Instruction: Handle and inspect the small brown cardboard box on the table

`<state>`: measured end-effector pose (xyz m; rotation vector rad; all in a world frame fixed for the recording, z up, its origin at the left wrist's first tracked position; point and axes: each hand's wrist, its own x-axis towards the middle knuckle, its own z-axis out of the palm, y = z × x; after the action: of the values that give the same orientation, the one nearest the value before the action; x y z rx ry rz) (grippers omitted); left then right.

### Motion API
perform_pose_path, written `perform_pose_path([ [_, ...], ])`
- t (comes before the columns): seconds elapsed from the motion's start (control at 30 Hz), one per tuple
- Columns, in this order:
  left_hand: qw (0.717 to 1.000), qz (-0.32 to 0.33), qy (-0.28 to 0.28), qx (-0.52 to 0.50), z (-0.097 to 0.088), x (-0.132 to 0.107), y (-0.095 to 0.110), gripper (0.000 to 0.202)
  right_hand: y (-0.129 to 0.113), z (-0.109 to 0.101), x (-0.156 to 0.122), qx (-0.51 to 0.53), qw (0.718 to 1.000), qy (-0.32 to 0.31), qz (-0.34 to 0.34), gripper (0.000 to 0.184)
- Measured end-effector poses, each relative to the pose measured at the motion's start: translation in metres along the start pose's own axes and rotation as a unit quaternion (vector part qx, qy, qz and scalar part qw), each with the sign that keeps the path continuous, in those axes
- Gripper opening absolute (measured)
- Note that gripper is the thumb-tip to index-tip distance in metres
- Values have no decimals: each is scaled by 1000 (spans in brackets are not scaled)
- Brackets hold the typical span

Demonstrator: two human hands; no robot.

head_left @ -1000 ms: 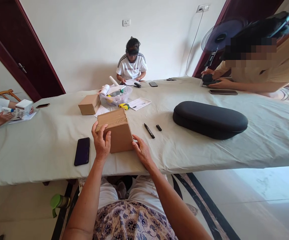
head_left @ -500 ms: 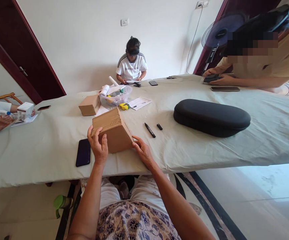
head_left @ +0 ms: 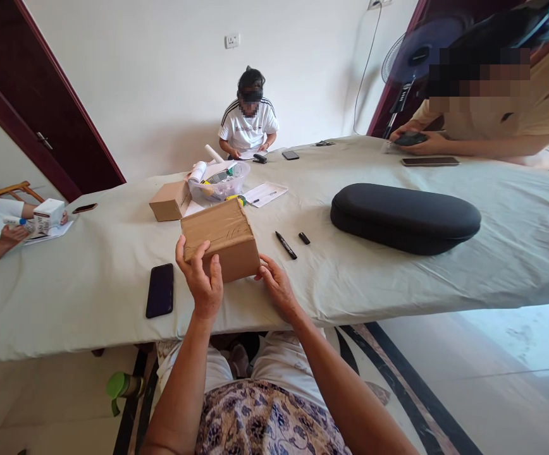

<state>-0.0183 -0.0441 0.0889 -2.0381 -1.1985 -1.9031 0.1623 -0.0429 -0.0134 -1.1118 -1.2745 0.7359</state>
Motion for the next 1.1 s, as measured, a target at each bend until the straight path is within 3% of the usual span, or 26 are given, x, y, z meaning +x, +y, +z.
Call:
perform_pose_path([
  [0.13,999,-34,-4,-28,4,-4,-3,32,3,-2,1,48,997,66,15,58],
  [0.3,992,-89,-18,-90,12,-18,-14,33,4,-7,3,75,977,198,22,68],
  [0.43,980,-139,-27,-141,25,-33,-30,36,3,-11,5,76,955,285,21,60],
  [0.53,970,-171,-25,-170,34,-43,-45,43,1,-12,5,89,944,316,17,53],
  [0.67,961,-209,-33,-179,36,-52,-62,49,1,-11,4,84,949,304,2,53],
  [0.83,945,-280,-63,-154,37,-68,-78,55,8,-8,4,53,969,241,-19,51],
  [1.1,939,-325,-55,-102,40,-82,-84,53,19,-4,7,13,984,177,8,50],
])
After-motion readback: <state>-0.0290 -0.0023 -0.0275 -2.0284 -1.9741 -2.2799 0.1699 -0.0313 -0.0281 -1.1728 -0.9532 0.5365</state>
